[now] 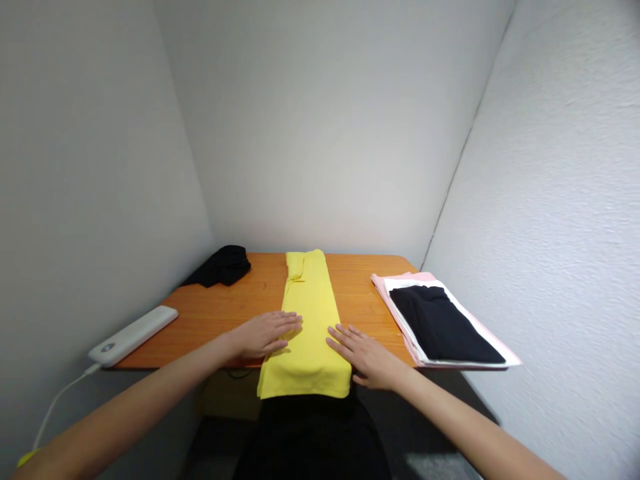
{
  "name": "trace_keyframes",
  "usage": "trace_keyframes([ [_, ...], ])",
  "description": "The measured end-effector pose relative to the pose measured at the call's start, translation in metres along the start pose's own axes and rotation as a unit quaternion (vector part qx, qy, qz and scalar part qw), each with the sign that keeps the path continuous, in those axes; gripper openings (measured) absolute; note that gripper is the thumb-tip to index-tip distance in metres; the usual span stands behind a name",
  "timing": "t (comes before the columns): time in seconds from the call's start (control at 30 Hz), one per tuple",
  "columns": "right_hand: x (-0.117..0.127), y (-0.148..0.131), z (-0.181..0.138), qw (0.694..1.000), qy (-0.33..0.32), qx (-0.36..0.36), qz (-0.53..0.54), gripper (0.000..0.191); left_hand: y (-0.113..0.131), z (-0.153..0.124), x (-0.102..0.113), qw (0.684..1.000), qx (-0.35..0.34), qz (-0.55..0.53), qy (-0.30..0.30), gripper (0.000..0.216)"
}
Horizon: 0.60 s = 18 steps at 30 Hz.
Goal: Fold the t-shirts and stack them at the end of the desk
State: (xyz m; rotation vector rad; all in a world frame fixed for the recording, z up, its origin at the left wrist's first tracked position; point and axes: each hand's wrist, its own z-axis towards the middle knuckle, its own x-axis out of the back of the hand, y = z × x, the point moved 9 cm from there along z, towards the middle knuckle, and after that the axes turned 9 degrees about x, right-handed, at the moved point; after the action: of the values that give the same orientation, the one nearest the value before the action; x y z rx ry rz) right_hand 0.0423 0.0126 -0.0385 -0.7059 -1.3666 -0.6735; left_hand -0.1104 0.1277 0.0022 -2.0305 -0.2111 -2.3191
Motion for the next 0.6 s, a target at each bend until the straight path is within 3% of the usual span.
trace_keyframes([
  [0.13,-0.006,0.002,-0.001,0.998,0.026,-0.032,-0.045,0.089,0.024,-0.032,0.001,0.999,-0.023,-0.012,-0.019,0.062],
  [0.3,-0.01,0.0,0.001,0.995,0.037,-0.045,-0.076,0.082,0.028,-0.051,-0.006,0.998,-0.04,0.01,-0.042,0.09],
  [0.47,-0.011,0.0,0.001,0.994,0.036,-0.046,-0.094,0.079,0.02,-0.048,-0.025,0.998,-0.012,0.066,-0.011,0.076],
  [0.6,-0.007,-0.005,0.0,0.993,0.045,-0.028,-0.105,0.075,0.027,-0.043,-0.027,0.997,0.0,0.067,0.032,0.071],
])
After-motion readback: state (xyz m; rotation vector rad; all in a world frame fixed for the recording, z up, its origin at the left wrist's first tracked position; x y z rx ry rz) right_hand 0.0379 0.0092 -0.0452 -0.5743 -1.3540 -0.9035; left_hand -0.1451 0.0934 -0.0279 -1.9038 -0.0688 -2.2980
